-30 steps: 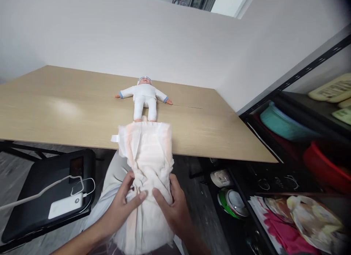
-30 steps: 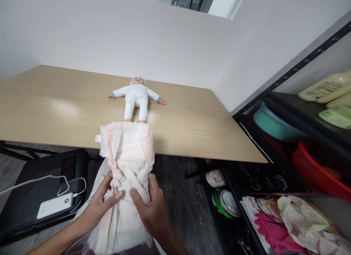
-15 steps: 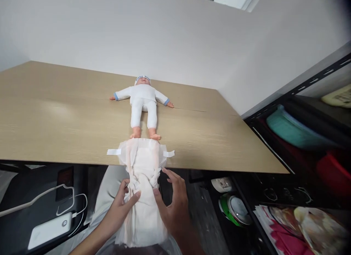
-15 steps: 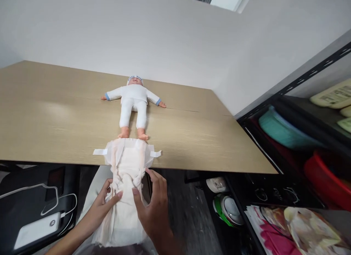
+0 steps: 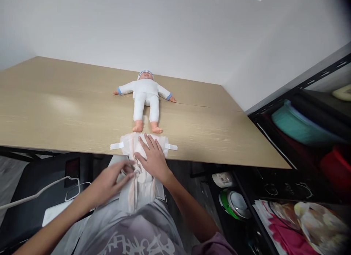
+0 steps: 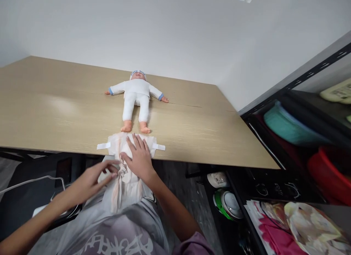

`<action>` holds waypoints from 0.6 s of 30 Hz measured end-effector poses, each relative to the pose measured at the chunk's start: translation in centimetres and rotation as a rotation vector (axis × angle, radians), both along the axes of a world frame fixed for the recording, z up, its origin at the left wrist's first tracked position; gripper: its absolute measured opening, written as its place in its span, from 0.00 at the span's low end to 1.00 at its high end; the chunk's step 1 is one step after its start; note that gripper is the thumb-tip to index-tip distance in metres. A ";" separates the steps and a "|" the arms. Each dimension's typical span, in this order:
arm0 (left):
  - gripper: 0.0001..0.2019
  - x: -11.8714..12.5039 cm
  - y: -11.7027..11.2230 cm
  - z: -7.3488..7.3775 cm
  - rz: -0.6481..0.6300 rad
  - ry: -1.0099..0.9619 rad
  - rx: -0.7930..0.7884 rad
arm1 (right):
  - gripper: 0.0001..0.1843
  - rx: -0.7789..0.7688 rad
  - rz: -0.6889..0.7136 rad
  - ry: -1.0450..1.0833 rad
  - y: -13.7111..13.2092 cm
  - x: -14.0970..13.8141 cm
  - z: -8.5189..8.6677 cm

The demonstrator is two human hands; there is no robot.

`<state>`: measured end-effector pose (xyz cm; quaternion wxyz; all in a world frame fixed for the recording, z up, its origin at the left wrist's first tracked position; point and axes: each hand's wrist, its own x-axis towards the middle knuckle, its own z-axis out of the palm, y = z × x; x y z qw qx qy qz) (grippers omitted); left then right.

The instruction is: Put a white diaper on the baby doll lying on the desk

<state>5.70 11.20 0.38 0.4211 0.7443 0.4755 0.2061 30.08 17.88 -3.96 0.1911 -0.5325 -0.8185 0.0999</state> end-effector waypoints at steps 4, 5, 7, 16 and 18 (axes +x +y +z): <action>0.15 -1.0 9.0 1.6 0.159 0.233 0.564 | 0.42 0.012 -0.007 -0.025 0.0 -0.1 0.1; 0.15 -0.7 11.7 1.8 0.214 0.312 0.666 | 0.42 0.015 -0.009 -0.030 0.0 -0.1 0.1; 0.22 0.4 16.8 2.1 0.232 0.474 0.779 | 0.42 0.018 -0.012 -0.039 0.1 -0.1 0.1; 0.54 7.4 27.8 3.0 -0.673 0.777 0.990 | 0.41 -0.005 -0.006 -0.025 0.0 0.1 0.3; 0.41 8.1 28.6 2.4 -0.680 0.706 1.037 | 0.42 -0.024 -0.005 -0.021 -0.1 0.1 0.6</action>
